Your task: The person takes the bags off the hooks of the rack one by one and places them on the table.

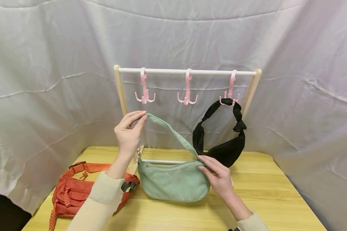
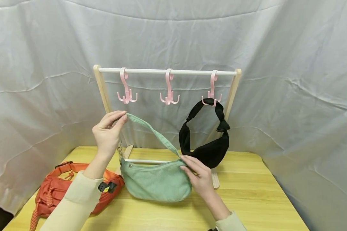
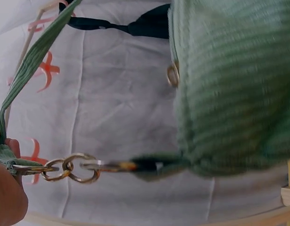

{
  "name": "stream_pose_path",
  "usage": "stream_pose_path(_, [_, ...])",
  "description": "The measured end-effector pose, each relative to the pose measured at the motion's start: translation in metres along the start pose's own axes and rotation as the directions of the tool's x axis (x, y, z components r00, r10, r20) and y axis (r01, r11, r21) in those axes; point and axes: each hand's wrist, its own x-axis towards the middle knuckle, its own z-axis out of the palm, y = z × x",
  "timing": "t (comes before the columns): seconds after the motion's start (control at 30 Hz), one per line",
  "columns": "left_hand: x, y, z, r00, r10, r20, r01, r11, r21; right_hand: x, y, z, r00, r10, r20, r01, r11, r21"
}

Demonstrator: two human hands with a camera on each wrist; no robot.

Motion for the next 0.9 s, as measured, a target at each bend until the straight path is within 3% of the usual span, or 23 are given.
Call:
stream_pose_path(0.2, [-0.002,-0.005,-0.004,0.999,-0.043,-0.019,0.044,0.999,0.012,0.012,-0.017,-0.001,0.999,-0.039,-0.024,0.039,0.999,0.029])
stream_pose_path(0.53, [-0.009,-0.017,-0.012,0.995,-0.096,-0.017,0.097,0.994,0.052,0.009,-0.021,-0.005,0.998,-0.037,-0.057,0.041,0.997,0.059])
stream_pose_path(0.9, [-0.021,-0.039,-0.023,0.978,-0.200,0.064,0.193,0.976,0.101,0.001,-0.018,-0.008,0.996,-0.004,-0.084,0.011,0.996,0.088])
